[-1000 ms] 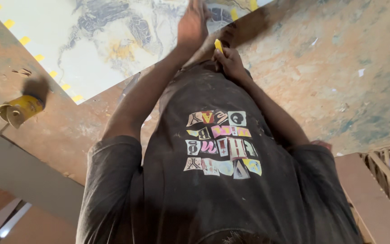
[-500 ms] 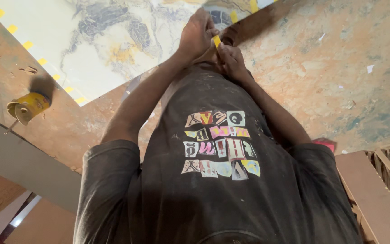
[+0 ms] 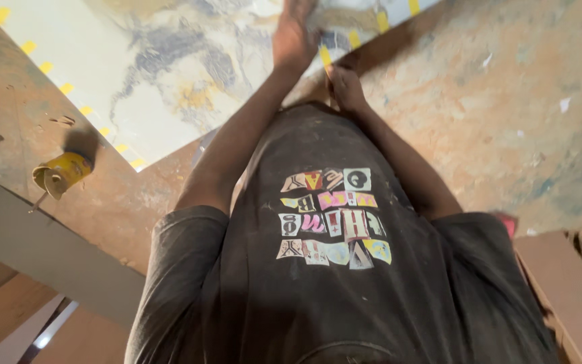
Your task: The person applies yellow tape to the edges of a large marble-patterned sheet. They use a metal ruler to guide the tape and a utility knife to cut it, then smooth the tape down with their hands.
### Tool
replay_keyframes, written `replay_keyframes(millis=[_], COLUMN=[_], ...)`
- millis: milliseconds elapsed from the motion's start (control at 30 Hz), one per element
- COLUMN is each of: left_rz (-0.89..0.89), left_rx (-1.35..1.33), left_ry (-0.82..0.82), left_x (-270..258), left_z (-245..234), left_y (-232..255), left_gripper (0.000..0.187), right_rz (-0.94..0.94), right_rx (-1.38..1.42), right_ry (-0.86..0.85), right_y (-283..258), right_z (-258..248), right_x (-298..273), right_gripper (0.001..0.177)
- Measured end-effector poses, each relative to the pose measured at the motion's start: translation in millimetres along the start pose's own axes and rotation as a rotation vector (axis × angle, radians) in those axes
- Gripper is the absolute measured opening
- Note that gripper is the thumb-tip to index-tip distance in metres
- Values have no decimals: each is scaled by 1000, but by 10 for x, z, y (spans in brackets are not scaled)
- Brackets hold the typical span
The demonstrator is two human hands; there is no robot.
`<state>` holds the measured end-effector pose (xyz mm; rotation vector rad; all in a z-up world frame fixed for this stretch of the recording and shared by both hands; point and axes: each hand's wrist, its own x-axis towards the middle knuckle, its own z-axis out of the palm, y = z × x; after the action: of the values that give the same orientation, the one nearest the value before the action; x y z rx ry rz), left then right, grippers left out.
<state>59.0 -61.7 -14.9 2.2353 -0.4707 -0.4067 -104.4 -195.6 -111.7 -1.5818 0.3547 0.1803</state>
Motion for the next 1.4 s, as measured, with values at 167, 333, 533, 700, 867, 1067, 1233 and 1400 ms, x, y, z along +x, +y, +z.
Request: replay_keyframes(millis=[167, 333, 533, 700, 867, 1067, 1233, 1400], left_rz=[317, 482, 551, 518, 490, 466, 201, 95], left_rx=[567, 998, 846, 1262, 850, 206, -143, -254], left_ry=[-201, -32, 44, 412, 178, -60, -273, -256], left_x=[-210, -218, -136, -37, -257, -519, -736, -650], left_z=[-48, 205, 593, 874, 770, -199, -459, -263], left_y=[118, -9, -325, -304, -179, -79, -143, -284], left_gripper=[95, 78, 77, 77, 74, 76, 44, 13], right_rz=[86, 43, -13, 324, 359, 95, -286, -65], right_rx=[-165, -49, -434, -380, -381, -124, -70, 126], right_ry=[12, 5, 164, 259, 160, -6, -235, -319], right_y=[383, 565, 558, 268, -30, -516, -904, -1028], right_z=[-81, -148, -128, -192, -224, -133, 20, 218], right_x=[211, 200, 271, 273, -286, -525, -469, -445], right_gripper=[45, 53, 29, 38, 46, 28, 33, 25])
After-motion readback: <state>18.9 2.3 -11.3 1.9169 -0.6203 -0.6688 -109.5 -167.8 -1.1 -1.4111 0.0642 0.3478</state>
